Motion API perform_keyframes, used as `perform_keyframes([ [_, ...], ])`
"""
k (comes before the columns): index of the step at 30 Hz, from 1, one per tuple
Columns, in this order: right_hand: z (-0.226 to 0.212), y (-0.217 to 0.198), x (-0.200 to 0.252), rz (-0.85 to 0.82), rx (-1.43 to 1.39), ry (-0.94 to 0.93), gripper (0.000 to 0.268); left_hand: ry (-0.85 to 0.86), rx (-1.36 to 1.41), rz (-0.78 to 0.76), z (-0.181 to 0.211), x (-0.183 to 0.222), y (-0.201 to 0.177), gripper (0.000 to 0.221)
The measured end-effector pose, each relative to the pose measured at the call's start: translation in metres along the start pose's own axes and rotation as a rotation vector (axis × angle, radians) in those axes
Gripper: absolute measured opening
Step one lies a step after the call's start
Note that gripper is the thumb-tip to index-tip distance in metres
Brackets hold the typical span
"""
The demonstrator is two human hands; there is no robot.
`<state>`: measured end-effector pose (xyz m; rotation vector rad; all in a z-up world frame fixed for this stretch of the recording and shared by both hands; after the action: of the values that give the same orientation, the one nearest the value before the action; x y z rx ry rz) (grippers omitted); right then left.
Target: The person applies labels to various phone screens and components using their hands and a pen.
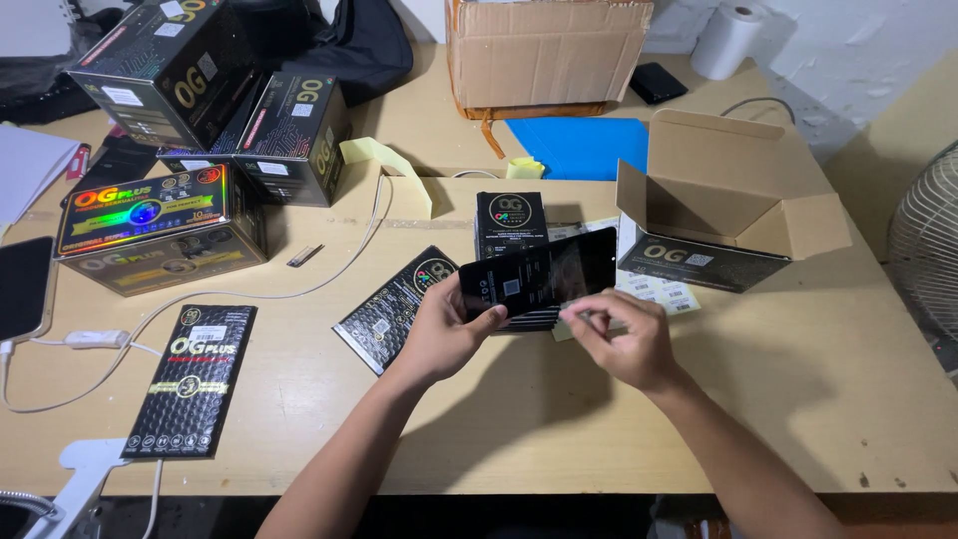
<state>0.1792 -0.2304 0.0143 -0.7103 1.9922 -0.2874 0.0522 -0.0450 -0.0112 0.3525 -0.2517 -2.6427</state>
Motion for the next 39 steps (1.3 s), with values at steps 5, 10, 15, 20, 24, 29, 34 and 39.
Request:
perform_keyframes([
  [5, -0.015, -0.004, -0.005, -0.373, -0.212, -0.025, 0.002, 0.036, 0.038, 0.018, -0.017, -0.004, -0.015, 0.024],
  [10, -0.013, -0.025, -0.012, -0.575, -0.429, 0.006, 0.002, 0.112, 0.094, 0.033, -0.016, -0.001, -0.016, 0.025],
  [15, -0.004, -0.050, -0.016, -0.523, -0.494, 0.011, 0.004, 0.162, 0.042, -0.014, -0.024, -0.001, -0.023, 0.039],
  [20, 0.022, -0.066, -0.012, -0.333, -0.439, -0.020, 0.004, 0.195, 0.086, -0.047, 0.022, 0.004, -0.006, 0.044],
  [24, 0.042, -0.070, -0.004, -0.182, -0.475, -0.024, 0.006, 0.168, 0.121, -0.071, 0.015, 0.004, -0.008, 0.043],
  [29, 0.041, -0.067, -0.002, -0.130, -0.552, -0.043, 0.005, 0.167, 0.126, -0.121, 0.003, 0.008, -0.008, 0.046],
  [34, 0.035, -0.063, -0.001, -0.115, -0.541, -0.127, 0.006, 0.119, 0.177, -0.124, 0.016, 0.015, -0.001, 0.036],
  [39, 0.034, -0.059, 0.004, -0.108, -0.518, -0.175, 0.009, 0.102, 0.102, -0.122, 0.002, 0.007, -0.019, 0.040],
])
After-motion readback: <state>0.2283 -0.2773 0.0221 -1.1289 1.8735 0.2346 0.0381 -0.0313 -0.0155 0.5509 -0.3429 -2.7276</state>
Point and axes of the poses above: each hand's wrist, its own x-axis away from the middle knuckle, its own y-axis out of the palm, z = x × y, the point moved 4 cm from there along -x, towards the middle knuckle, and after that the axes turned 2 degrees about x, right-handed, at the moved point
